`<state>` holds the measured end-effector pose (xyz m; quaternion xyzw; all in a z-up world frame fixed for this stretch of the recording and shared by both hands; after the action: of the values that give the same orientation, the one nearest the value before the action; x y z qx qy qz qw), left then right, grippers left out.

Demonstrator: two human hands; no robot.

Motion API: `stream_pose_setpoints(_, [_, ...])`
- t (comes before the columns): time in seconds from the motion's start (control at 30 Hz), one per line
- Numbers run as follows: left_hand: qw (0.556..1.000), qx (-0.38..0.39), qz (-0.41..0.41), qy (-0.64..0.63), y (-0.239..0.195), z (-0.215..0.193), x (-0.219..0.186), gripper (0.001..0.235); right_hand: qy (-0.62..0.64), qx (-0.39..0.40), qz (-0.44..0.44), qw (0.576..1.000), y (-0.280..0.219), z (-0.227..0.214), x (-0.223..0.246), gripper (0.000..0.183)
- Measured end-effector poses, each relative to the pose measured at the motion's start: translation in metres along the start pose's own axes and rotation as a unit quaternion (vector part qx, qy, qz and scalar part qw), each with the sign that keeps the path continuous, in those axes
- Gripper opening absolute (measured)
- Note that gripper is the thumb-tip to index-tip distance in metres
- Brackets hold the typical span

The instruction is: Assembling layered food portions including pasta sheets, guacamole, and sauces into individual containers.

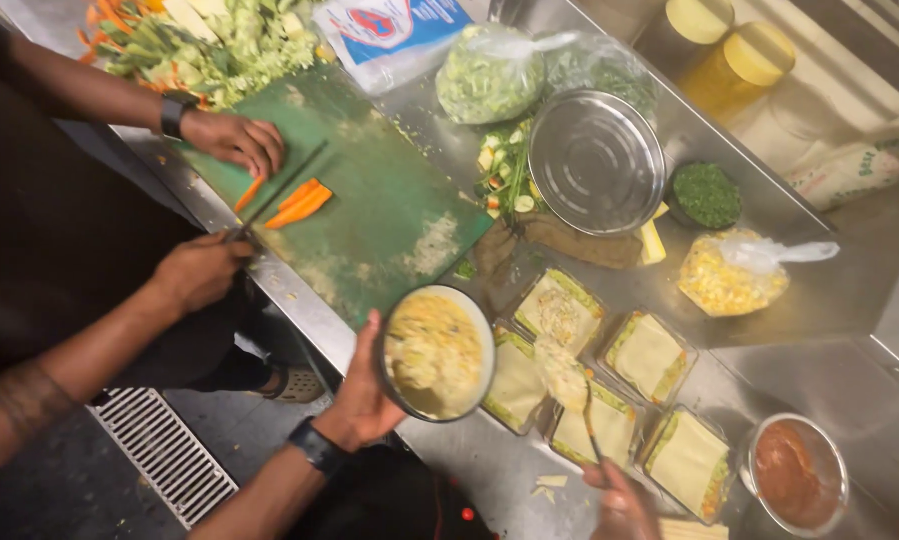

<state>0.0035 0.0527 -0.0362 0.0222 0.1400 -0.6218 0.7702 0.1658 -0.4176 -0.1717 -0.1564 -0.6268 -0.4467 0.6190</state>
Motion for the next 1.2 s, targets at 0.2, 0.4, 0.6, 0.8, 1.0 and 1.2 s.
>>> stream_pose_setpoints(0.2, [0.999, -0.034, 0.011, 0.011, -0.019, -0.008, -0.016, 0.09, -0.557, 0.072, -0.053, 0.826, 0.12, 0.27, 0.11, 0.021])
stream_pose_setpoints(0.4, [1.0, -0.011, -0.023, 0.004, -0.011, 0.004, 0.008, 0.088, -0.38, 0.083, 0.107, 0.915, 0.103, 0.151, 0.089, 0.029])
stream_pose_setpoints(0.6, [0.995, 0.065, -0.07, -0.006, 0.007, 0.033, 0.034, 0.084, -0.507, 0.255, -0.084, 0.819, 0.126, 0.274, 0.165, 0.025])
stream_pose_setpoints(0.8, [0.994, 0.083, -0.077, 0.002, 0.018, 0.03, 0.047, 0.079, -0.214, 0.176, 0.125, 0.953, 0.075, 0.215, 0.068, 0.042])
stream_pose_setpoints(1.0, [0.998, 0.034, -0.037, 0.026, 0.013, 0.016, 0.031, 0.078, 0.216, -0.068, 0.315, 0.922, 0.061, 0.16, 0.027, 0.05])
stream_pose_setpoints(1.2, [0.998, -0.026, -0.044, 0.04, -0.006, -0.001, 0.001, 0.085, 0.037, -0.137, 0.029, 0.989, 0.072, 0.124, 0.068, 0.03])
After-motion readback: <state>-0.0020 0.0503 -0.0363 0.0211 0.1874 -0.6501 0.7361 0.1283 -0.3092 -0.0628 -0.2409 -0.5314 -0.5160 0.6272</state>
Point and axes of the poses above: each hand's wrist, its own y-axis towards the middle knuckle, its own z-axis out of the palm, x = y × z, the point moved 10 cm from there along y, towards the middle knuckle, and after that the axes turned 14 degrees about x, right-handed, at the moved point
